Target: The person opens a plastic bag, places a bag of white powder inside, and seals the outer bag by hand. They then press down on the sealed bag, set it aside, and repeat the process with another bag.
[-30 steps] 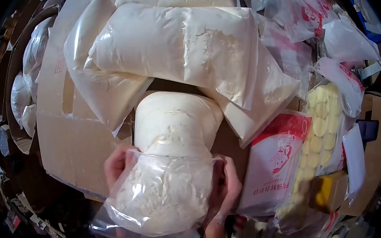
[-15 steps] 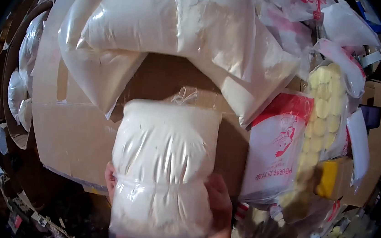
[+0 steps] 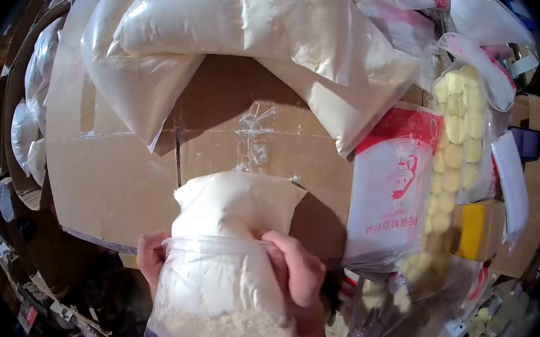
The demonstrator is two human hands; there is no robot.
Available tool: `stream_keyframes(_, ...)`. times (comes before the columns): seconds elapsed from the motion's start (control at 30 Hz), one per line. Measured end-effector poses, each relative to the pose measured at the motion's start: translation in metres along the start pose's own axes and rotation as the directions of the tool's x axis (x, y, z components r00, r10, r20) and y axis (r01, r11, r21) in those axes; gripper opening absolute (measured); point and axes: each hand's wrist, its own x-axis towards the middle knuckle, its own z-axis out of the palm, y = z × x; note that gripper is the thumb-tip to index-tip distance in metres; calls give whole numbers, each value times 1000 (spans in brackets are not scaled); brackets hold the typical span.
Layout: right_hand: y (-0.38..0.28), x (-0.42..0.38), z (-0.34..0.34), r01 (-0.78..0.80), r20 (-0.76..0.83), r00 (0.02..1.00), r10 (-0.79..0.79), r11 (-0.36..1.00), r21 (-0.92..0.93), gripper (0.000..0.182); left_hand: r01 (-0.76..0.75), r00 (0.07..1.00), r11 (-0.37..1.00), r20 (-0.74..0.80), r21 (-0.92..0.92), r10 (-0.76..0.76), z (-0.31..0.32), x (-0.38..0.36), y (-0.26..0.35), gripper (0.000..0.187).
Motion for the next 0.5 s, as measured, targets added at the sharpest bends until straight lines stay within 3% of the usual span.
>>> stream_keyframes(0.03,-2,-1,-1,-54,37,998,58,994,-92,16,29,999,996,28,79,-32,-3,-2,-1,14)
stream_keyframes(0.07,2,-2,10,-8,-55,998,2,994,-110,11,129,991,986,30,101,-133,0,1,1,19)
stream_keyframes(0.1,-3,0,14,-122,-36,992,119,986,-116,5,344,938,939,35,-13,-344,11,13,24,23)
stream_keyframes(0.2,16,-11,32,-199,-196,964,181,977,-76,15,533,839,836,-42,-130,-542,41,18,39,34)
stream_keyframes(0.23,23,-17,36,-189,-274,948,159,979,-83,19,521,845,836,-33,-171,-534,42,13,40,35)
stream_keyframes(0.33,33,-35,39,-312,-377,866,328,944,104,30,557,818,809,-45,-188,-574,46,-12,29,31)
stream_keyframes(0.37,36,-41,40,-351,-448,839,309,936,-12,30,566,817,813,-32,-138,-575,46,-19,28,31)
stream_keyframes(0.43,60,-57,51,-322,-537,798,275,947,7,32,579,809,806,-36,-122,-587,44,-29,20,33)
stream_keyframes(0.47,65,-67,51,-414,-443,776,449,892,180,33,587,799,794,-46,-157,-599,42,-33,16,35)
stream_keyframes(0.5,67,-76,49,-502,-316,737,598,796,337,36,603,797,788,45,-123,-602,28,-39,2,32)
